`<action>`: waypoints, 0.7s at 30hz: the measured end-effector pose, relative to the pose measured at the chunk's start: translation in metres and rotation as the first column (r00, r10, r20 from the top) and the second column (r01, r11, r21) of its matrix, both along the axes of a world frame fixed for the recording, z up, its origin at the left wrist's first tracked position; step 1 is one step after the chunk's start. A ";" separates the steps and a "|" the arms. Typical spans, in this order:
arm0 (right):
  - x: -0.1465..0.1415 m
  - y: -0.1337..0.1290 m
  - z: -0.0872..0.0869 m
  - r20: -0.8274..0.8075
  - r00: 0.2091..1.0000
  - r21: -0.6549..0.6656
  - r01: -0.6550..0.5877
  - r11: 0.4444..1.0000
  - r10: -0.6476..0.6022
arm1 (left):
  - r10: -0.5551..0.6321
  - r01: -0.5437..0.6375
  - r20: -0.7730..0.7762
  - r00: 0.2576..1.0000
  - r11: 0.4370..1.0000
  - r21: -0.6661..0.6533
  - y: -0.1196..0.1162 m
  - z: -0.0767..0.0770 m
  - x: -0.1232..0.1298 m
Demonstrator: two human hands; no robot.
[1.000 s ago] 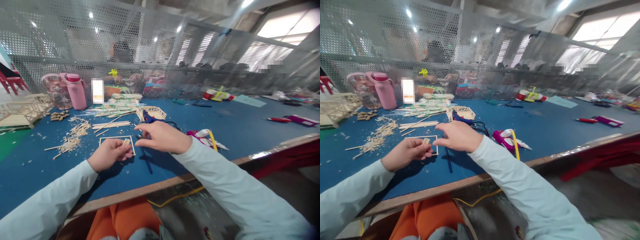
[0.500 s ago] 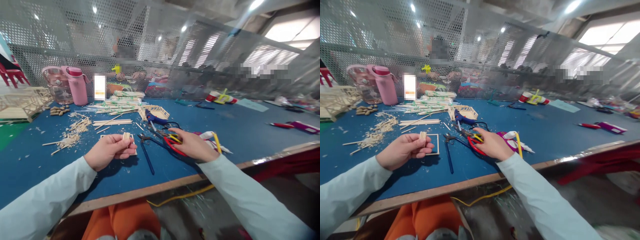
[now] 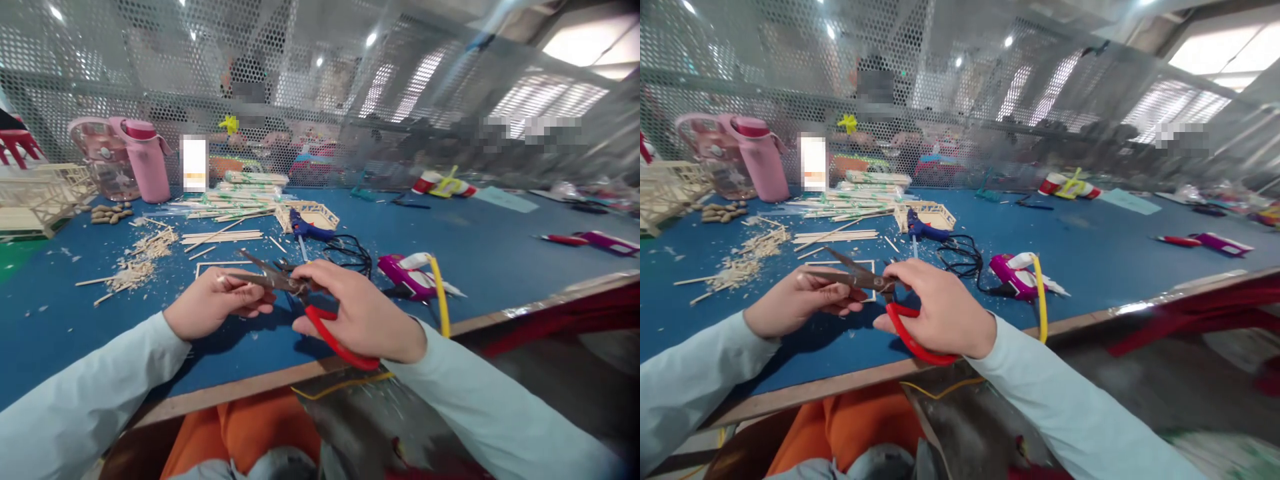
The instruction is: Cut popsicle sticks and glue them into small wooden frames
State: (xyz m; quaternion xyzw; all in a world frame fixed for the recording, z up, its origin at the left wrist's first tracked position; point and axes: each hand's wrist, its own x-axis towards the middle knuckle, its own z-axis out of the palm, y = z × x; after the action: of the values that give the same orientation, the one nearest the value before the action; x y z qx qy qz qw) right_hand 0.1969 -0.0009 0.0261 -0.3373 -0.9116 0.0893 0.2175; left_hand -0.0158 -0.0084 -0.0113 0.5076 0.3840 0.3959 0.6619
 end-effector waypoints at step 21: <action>-0.005 0.001 0.000 0.084 0.996 0.005 0.008 1.000 -0.009 | 0.104 -0.082 -0.130 0.986 0.983 0.167 0.001 0.000 0.000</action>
State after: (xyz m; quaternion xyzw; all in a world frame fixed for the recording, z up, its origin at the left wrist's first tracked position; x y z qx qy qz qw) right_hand 0.1917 0.0003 0.0263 -0.3440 -0.9187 0.0718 0.1801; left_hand -0.0162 -0.0075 -0.0116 0.5669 0.4189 0.4202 0.5714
